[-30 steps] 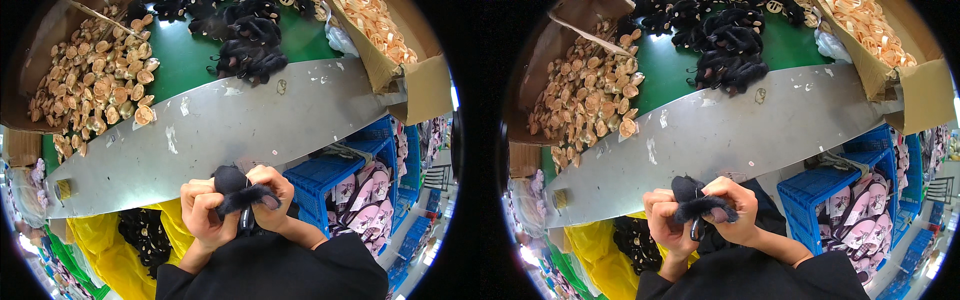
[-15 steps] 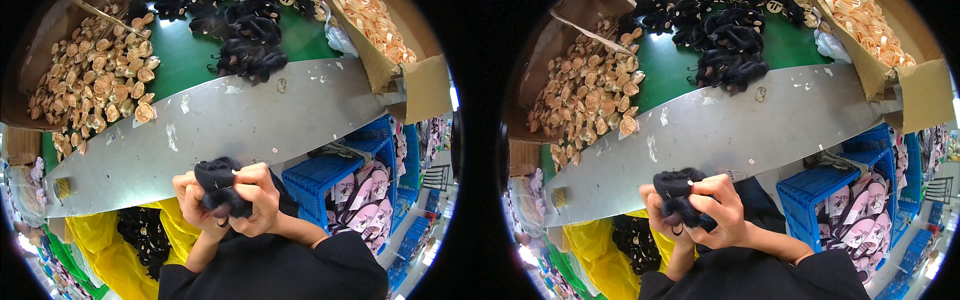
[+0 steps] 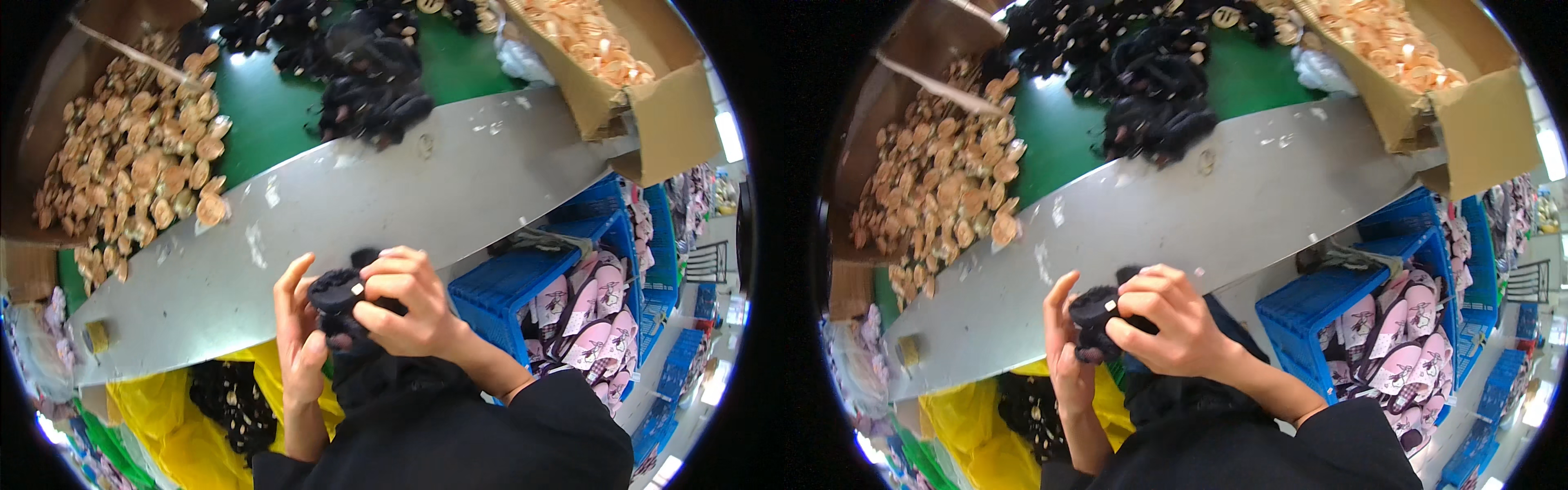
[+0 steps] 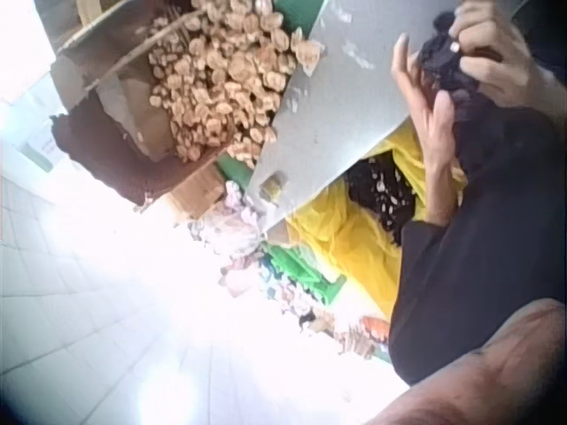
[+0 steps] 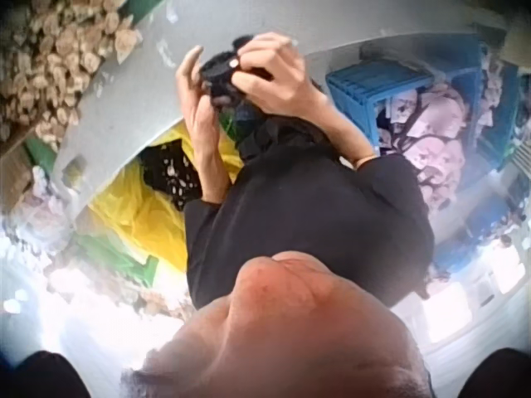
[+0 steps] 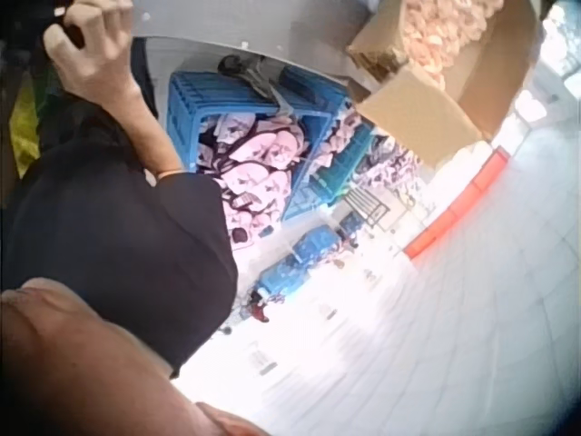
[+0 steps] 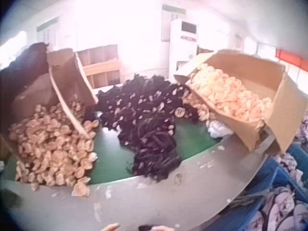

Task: The person repeatedly picks up black hair scrunchies and round plastic clips, inserts the clips into the scrunchies, and places the assembled items on the table. The process is repeated continuously with multiple units.

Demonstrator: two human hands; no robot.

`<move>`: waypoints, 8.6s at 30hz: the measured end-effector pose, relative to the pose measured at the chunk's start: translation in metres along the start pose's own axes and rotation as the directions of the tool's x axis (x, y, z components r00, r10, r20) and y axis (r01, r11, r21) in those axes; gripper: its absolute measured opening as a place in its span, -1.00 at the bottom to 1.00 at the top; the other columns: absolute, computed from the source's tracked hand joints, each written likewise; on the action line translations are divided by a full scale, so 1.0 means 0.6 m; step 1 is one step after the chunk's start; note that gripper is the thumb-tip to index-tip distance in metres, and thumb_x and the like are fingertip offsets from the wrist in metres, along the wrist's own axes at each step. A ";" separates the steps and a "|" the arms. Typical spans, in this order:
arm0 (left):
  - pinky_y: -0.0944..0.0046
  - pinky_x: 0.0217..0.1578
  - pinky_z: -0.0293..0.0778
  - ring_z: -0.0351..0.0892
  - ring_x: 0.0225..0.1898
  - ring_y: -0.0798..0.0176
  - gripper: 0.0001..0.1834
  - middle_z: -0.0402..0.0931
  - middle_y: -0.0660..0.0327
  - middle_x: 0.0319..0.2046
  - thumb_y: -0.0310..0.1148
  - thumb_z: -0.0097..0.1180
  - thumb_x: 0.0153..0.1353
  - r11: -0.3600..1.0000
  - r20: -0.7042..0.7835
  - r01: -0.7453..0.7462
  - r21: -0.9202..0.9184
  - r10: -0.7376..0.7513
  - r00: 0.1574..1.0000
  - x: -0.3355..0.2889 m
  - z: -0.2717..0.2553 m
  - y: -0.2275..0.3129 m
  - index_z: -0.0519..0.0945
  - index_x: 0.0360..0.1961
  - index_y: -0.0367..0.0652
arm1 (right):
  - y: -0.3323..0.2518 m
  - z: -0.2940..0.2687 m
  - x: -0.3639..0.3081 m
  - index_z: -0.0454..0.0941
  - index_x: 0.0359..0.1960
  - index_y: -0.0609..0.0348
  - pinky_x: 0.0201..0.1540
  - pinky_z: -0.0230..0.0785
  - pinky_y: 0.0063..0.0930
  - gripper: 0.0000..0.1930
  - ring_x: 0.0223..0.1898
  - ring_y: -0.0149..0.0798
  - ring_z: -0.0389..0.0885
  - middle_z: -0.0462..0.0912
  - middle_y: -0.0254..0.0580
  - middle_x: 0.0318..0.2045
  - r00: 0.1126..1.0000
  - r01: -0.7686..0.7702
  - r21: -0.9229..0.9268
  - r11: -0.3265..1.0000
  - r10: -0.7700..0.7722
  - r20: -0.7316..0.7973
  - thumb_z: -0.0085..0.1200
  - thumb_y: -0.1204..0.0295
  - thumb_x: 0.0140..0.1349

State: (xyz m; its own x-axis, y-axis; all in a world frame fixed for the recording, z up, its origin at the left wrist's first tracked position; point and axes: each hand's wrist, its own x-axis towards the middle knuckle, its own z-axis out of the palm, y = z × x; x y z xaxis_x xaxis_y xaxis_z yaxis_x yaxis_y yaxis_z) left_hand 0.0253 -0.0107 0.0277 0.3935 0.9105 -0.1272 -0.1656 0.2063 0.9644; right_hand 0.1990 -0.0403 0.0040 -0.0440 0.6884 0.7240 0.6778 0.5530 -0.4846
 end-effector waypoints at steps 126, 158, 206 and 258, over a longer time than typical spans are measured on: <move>0.18 -0.44 0.22 0.26 -0.47 0.08 -0.80 0.28 0.16 -0.53 -0.59 0.30 0.11 0.644 -0.019 -0.457 0.614 0.590 0.807 -0.017 -0.018 -0.040 0.47 -0.42 -0.23 | -0.039 0.078 0.035 0.45 -0.24 0.27 -0.24 0.33 -0.43 -0.79 -0.34 -0.26 0.43 0.46 -0.10 -0.30 0.915 -0.376 0.505 0.777 0.398 0.068 -0.20 0.42 0.46; 0.43 -0.36 0.28 0.33 -0.40 0.40 -0.88 0.34 0.25 -0.37 -0.51 -0.04 0.18 0.790 -0.663 -0.122 0.601 0.578 0.476 -0.203 -0.173 -0.045 0.41 -0.24 -0.25 | 0.110 0.358 0.194 0.54 -0.08 0.19 -0.13 0.53 -0.13 -0.71 -0.12 0.03 0.65 0.56 0.02 -0.14 0.881 0.136 0.018 0.991 -0.129 0.455 0.25 0.40 0.19; 0.47 -0.17 0.35 0.42 -0.27 0.54 -0.74 0.49 0.41 -0.37 -0.23 0.07 0.50 0.992 -0.316 -0.126 0.004 0.121 0.941 0.040 0.012 0.012 0.54 -0.27 -0.19 | 0.020 -0.004 0.062 0.57 -0.25 0.37 -0.44 0.41 -0.60 -0.81 -0.45 -0.54 0.57 0.65 -0.26 -0.46 0.643 -0.765 0.574 0.292 0.387 0.660 0.28 0.46 0.28; 0.08 0.31 0.37 0.46 0.26 0.07 -0.25 0.36 0.00 0.31 -0.23 -0.07 0.53 0.914 -0.169 0.026 -0.405 -0.103 0.980 -0.031 -0.018 -0.055 -0.09 0.59 -0.14 | -0.004 -0.016 0.031 0.51 -0.56 0.25 -0.62 0.20 -0.60 -0.65 -0.69 -0.60 0.36 0.48 -0.38 -0.71 0.506 -0.780 0.626 -0.009 0.580 0.638 0.08 0.40 0.46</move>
State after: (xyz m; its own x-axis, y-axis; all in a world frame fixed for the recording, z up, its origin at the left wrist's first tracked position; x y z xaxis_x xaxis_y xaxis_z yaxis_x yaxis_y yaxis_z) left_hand 0.0138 -0.0307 -0.0045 0.2498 0.9318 -0.2633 -0.5070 0.3575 0.7843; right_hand 0.2036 -0.0333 0.0236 -0.0976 0.9687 -0.2283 -0.4314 -0.2479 -0.8675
